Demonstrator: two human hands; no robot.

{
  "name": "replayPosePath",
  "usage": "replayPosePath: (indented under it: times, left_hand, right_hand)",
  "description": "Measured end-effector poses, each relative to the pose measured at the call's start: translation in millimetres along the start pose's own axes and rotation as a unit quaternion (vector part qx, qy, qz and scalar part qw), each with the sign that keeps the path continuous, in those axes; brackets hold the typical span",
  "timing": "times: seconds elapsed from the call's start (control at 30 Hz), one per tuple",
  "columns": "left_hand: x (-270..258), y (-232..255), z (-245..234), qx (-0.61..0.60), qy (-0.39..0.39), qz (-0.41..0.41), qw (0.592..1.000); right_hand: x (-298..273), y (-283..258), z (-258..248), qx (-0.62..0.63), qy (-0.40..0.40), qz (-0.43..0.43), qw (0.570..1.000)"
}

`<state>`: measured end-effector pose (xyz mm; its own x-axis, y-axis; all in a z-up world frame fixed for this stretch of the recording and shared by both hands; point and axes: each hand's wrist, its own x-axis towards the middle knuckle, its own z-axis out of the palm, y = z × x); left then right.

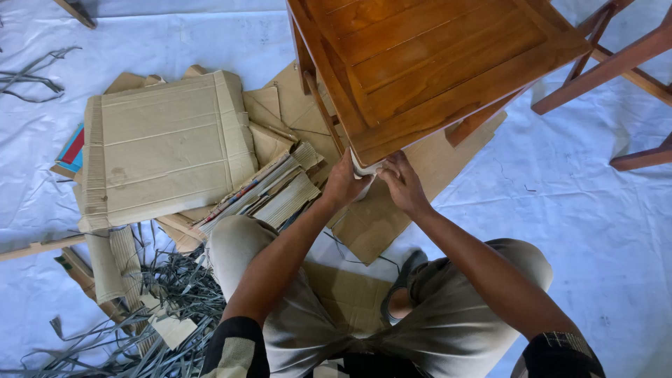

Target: Wrapping cardboard around the legs of a wooden stool and securing them with plastic ties.

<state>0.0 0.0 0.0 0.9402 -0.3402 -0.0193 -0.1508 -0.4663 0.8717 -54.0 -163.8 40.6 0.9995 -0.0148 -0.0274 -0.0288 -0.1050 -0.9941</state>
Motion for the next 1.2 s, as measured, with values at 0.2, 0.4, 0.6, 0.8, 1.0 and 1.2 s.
replayPosePath:
  times: [0.2,0.4,0.6,0.8,1.0,1.2]
  left_hand:
    - [2,-14,0,-0.017,-0.021,-0.010,1.000]
    - [-7,-3,-2,-0.005,0.007,0.052,0.999]
    - [-9,-3,-8,-0.029,0.014,0.093,0.995]
    - [-1,-20,-1,-0.013,-0.007,0.034,0.999]
    - [-16,-29,-10,0.094,-0.045,-0.087,0.991]
    - [-50,-61,-40,0.191,-0.019,-0.113,0.975]
  right_hand:
    - [9,37,-9,-0.049,-0.036,0.048,0.997]
    - [1,31,3,-0.151,-0.061,0.016,0.986]
    - [3,46,3,-0.178,-0.057,-0.019,0.982]
    - [6,65,0,-0.168,-0.037,-0.022,0.985]
    - [11,108,-21,-0.347,-0.072,0.209,0.912]
    - [-4,65,33,-0.347,-0.219,0.157,0.898]
